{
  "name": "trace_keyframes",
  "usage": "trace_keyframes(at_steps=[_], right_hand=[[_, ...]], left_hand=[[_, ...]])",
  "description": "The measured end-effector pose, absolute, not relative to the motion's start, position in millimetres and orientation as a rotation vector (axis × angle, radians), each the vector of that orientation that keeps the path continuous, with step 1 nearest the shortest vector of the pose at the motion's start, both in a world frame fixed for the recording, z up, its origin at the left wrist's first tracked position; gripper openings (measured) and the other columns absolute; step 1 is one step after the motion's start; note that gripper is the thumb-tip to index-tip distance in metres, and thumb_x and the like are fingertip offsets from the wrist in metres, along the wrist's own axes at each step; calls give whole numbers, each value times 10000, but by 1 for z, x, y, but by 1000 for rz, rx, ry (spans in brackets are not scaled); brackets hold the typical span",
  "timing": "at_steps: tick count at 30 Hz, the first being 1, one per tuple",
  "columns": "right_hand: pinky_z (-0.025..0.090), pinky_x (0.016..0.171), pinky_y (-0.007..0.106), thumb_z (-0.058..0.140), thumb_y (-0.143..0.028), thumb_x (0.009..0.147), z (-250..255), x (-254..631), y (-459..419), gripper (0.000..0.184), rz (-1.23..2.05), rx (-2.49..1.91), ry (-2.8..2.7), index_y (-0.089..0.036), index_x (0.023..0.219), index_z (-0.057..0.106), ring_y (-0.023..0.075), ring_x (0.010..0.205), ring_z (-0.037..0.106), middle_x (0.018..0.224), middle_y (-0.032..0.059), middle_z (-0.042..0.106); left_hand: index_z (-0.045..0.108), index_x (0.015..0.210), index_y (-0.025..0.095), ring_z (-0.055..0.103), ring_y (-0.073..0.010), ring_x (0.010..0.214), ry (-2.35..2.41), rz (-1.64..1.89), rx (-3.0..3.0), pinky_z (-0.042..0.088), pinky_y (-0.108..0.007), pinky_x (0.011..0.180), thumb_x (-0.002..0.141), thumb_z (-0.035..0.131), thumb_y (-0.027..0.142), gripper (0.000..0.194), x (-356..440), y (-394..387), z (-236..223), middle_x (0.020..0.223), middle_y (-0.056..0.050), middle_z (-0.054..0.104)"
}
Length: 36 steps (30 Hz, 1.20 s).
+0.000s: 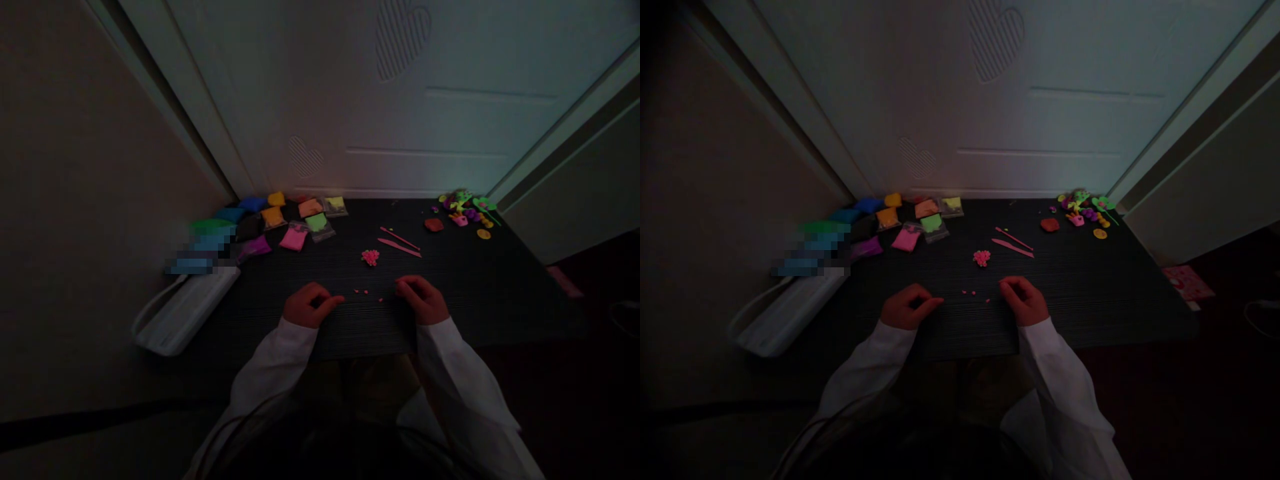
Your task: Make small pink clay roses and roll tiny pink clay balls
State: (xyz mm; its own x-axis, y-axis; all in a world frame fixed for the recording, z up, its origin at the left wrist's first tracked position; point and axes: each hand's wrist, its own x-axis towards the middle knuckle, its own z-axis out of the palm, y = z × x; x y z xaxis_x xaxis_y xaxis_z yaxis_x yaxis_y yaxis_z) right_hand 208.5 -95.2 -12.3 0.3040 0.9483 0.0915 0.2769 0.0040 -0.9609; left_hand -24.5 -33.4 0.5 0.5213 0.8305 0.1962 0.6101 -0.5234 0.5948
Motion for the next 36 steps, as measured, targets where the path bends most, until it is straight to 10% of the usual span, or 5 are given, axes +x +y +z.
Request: trace_keyframes(at_steps=[36], right_hand=[[463, 669, 333, 466, -278, 818, -12, 208, -95, 211, 776, -1522, -1182, -148, 974, 523, 139, 779, 551, 952, 44, 555]], left_hand=[[493, 1023, 142, 556, -132, 758, 1194, 809, 2042, 473, -333, 695, 813, 439, 305, 271, -12, -40, -1, 912, -49, 567]])
